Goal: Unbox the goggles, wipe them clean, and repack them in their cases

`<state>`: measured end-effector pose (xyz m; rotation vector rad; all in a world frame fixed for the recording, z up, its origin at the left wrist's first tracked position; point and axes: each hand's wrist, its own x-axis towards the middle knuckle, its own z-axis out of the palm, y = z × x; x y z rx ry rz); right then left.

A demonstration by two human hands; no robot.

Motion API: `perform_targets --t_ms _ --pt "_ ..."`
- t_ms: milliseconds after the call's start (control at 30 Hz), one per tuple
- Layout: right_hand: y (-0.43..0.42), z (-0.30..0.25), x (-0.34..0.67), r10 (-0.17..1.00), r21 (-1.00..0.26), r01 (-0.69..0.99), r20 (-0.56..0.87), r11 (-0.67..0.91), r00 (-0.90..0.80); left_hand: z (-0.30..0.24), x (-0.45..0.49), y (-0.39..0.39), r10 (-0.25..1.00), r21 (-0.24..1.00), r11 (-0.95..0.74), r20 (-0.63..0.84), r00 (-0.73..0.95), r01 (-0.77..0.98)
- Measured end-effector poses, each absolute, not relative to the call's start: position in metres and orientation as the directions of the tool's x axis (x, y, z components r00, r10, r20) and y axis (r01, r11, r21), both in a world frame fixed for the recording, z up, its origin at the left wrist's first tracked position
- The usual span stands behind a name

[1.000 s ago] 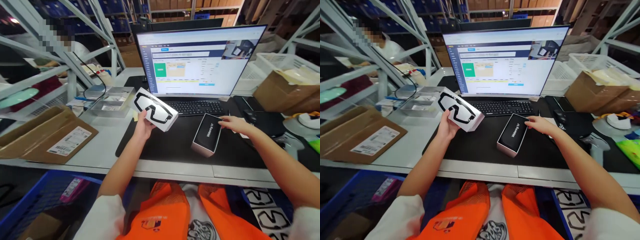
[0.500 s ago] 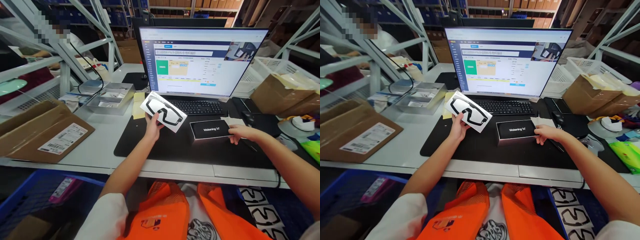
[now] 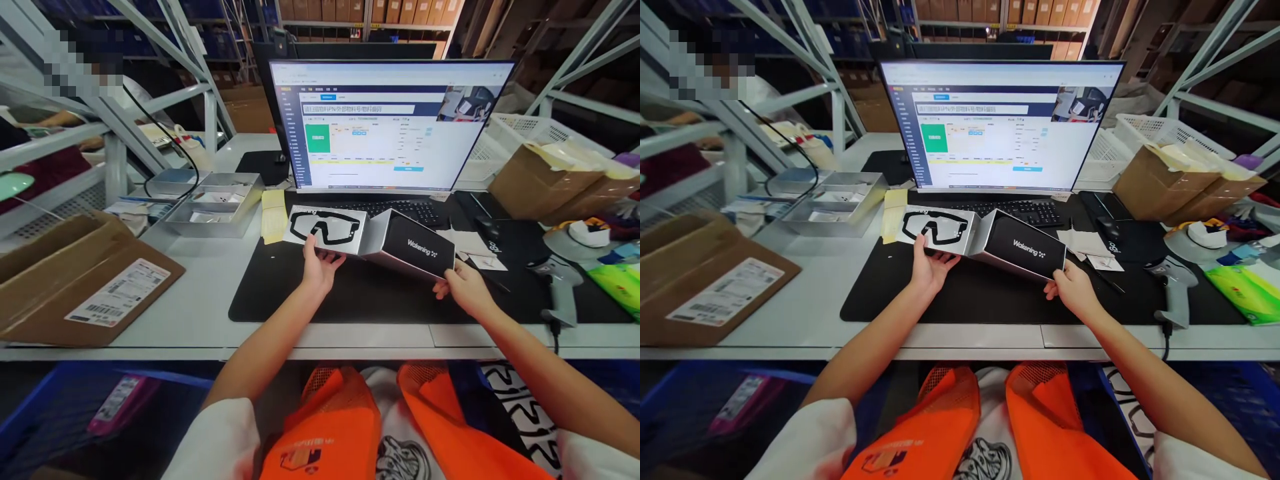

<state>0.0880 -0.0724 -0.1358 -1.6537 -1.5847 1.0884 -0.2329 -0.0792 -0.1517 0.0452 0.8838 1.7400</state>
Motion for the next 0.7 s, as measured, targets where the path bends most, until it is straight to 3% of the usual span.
perform_targets --t_ms 133,300,467,567,633,700 --pt "-0.072 -0.136 0.073 0.999 -0.751 0.661 -0.036 -0.009 -0.027 -0.149 -0.233 -0.083 0.856 0.621 -0.116 -0.333 -0.395 -0.775" --pt "-0.071 -0.126 0.061 1.0 -0.599 0.801 -0.001 0.0 0.0 -0.146 -0.237 -0.086 0.828 0.738 -0.284 -0.133 -0.544 -0.612" --pt "-0.075 -0.127 0.058 0.998 -0.597 0.802 -0.021 0.034 -0.057 -0.141 -0.245 -0.086 0.808 0.8 -0.28 -0.102 -0.581 -0.53" --pt "-0.076 -0.131 0.061 0.971 -0.537 0.814 0.201 0.222 -0.132 -0.14 -0.249 -0.086 0.809 0.787 -0.276 -0.12 -0.576 -0.552" --pt "-0.078 -0.134 0.063 0.933 -0.58 0.749 0.329 0.32 -0.144 -0.14 -0.25 -0.085 0.826 0.761 -0.268 -0.134 -0.548 -0.59" --pt "-0.08 -0.137 0.062 0.938 -0.7 0.641 0.333 0.314 -0.095 -0.142 -0.25 -0.085 0.841 0.738 -0.264 -0.139 -0.524 -0.62"
